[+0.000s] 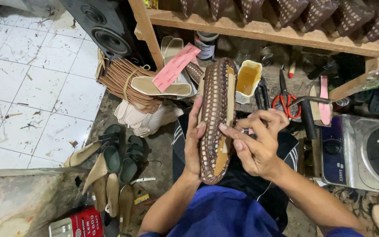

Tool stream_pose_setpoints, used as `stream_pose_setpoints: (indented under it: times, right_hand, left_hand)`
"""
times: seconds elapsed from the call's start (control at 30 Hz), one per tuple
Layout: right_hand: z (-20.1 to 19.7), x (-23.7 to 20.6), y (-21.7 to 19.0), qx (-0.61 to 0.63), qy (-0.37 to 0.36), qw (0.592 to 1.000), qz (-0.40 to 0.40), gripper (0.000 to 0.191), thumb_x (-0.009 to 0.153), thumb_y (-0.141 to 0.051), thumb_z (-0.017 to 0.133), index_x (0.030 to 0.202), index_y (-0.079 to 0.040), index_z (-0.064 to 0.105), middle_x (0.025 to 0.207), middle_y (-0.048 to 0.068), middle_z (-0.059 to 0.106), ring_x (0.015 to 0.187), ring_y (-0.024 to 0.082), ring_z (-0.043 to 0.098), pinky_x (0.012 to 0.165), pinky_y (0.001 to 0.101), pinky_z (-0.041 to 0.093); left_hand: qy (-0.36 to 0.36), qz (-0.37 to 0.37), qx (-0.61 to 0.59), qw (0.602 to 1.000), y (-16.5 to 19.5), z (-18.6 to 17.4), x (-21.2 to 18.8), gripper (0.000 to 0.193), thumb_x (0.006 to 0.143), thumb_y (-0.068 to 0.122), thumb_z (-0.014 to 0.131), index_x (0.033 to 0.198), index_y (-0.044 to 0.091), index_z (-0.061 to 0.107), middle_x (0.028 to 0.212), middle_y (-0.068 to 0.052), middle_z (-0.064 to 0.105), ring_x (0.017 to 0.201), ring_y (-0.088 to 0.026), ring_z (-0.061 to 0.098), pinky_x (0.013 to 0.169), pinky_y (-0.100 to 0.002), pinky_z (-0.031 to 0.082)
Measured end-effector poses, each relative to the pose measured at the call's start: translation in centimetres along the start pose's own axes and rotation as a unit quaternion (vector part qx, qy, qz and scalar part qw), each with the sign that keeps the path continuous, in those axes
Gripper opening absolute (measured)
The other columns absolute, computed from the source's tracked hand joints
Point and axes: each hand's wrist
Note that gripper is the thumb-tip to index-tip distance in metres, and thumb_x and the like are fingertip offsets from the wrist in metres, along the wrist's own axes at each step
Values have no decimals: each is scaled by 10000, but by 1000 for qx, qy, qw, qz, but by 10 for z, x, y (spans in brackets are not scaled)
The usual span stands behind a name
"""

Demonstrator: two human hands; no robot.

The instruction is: The person applies a yellowish adhesive to the inner lining of a patterned shoe using a small brush, then places the shoe on a nearby surface. The person repeats the process on a second shoe.

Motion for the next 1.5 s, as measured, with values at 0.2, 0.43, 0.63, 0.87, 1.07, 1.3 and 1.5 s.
stream_pose_setpoints:
  times: [0.2,0.43,0.63,0.87,1.07,1.3,1.5]
  right_hand:
    - [1,3,2,7,1,1000,10,345,937,-235,564,1182,-150,792,982,27,637,1030,273,488,1074,508,273]
    - [-4,7,7,-40,2,999,-16,335,919,-237,573,1106,-144,835,975,30,627,1031,275,480,1059,510,263]
    - [14,24,55,559,167,759,291,856,925,-108,617,1617,-225,126,1494,154,491,1391,316,475,1208,515,335]
    - [33,-11,101,691,223,492,480,804,838,-41,614,1517,-101,187,1403,270,578,1302,388,584,1117,579,429]
    - [54,-32,122,654,214,505,521,719,892,-43,607,1524,-132,275,1382,215,597,1268,331,592,1106,531,452]
    - [67,-41,199,186,-46,917,350,628,889,-38,602,1489,-185,493,1424,181,582,1270,366,549,1097,486,461]
    - [96,-49,234,-156,-188,949,198,588,731,38,630,1273,-159,747,1548,214,439,1257,440,451,1062,488,429]
  left_hand:
    - [-6,0,10,1000,0,-2,1,785,989,273,561,1661,102,193,1575,-181,428,1370,-319,533,1158,-462,458]
    - [-30,-18,-6,999,3,-2,2,802,998,310,575,1675,109,195,1588,-187,422,1391,-324,504,1159,-460,455]
    - [-141,-133,-147,970,16,4,3,889,930,482,640,1635,232,159,1616,-106,403,1415,-373,490,1041,-572,522]
    - [-34,-112,176,977,16,-7,-1,1143,850,415,861,1654,84,118,1508,-268,465,1317,-424,543,1086,-510,495]
    - [-36,161,357,919,-4,-33,-3,1055,724,193,967,1526,-21,315,1569,-225,462,1423,-312,547,1210,-457,491]
    - [16,291,359,887,-9,-58,-10,983,739,170,964,1478,58,326,1618,-281,439,1478,-363,523,1266,-499,468]
    - [-20,277,344,897,-14,-68,-19,937,752,22,951,1456,127,342,1639,-298,363,1509,-397,463,1241,-532,467]
Point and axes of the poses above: each hand's wrist, its own x-axis towards the middle knuckle, its own z-axis out of the palm, y = z × x
